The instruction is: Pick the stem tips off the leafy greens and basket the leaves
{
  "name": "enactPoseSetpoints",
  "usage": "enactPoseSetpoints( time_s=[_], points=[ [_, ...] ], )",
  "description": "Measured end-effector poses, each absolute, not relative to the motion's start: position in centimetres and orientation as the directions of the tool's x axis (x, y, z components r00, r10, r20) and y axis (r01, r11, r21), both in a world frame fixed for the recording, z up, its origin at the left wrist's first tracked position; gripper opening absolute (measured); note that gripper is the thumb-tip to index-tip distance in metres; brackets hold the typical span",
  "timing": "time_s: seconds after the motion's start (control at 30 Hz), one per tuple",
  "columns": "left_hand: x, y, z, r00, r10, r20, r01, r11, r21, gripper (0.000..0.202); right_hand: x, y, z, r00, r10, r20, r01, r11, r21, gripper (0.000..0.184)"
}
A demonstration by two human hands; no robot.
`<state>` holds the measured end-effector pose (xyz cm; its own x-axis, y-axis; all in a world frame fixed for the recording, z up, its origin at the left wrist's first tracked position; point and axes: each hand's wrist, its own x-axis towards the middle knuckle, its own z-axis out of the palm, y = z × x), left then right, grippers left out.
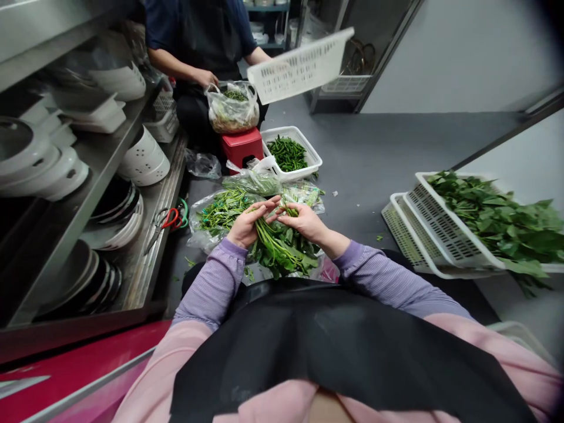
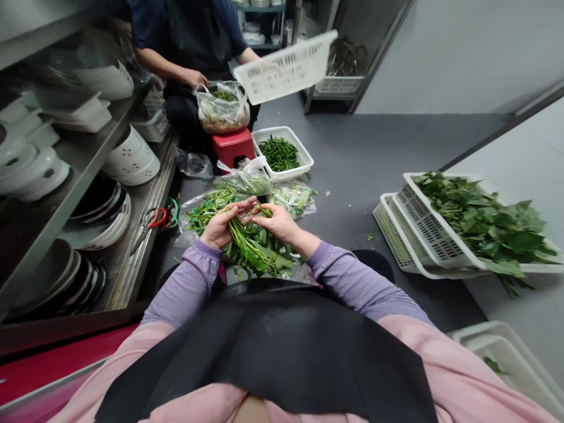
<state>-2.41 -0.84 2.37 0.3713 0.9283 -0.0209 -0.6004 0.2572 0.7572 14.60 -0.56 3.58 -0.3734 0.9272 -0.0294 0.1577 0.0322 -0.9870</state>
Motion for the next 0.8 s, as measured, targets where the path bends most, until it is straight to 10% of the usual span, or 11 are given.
enactPoseSetpoints(
  time_s=[0.4,0.63,0.8],
  points=[
    [-1.4,-1.5,1.7,0.515,0.856,-0.045,-0.49,0.337,0.804,0.042,13.5,-1.1,2.3,-0.418,0.896,-0.152,0.04,-0.148,-0.988,0.036],
    [-0.4,-1.7,1.5,0.365,0.931,-0.032,-0.43,0.198,0.881,0.04,14.1,-1.6,1.7,-0.305,0.939,0.161,0.434,0.287,-0.854,0.024],
    [-0.5,-1.2,1.0,0.264,0.963,-0.046,-0.476,0.172,0.863,0.035,15.2,-1.3,1.4,-0.195,0.963,0.185,0.385,0.248,-0.889,0.029]
  ],
)
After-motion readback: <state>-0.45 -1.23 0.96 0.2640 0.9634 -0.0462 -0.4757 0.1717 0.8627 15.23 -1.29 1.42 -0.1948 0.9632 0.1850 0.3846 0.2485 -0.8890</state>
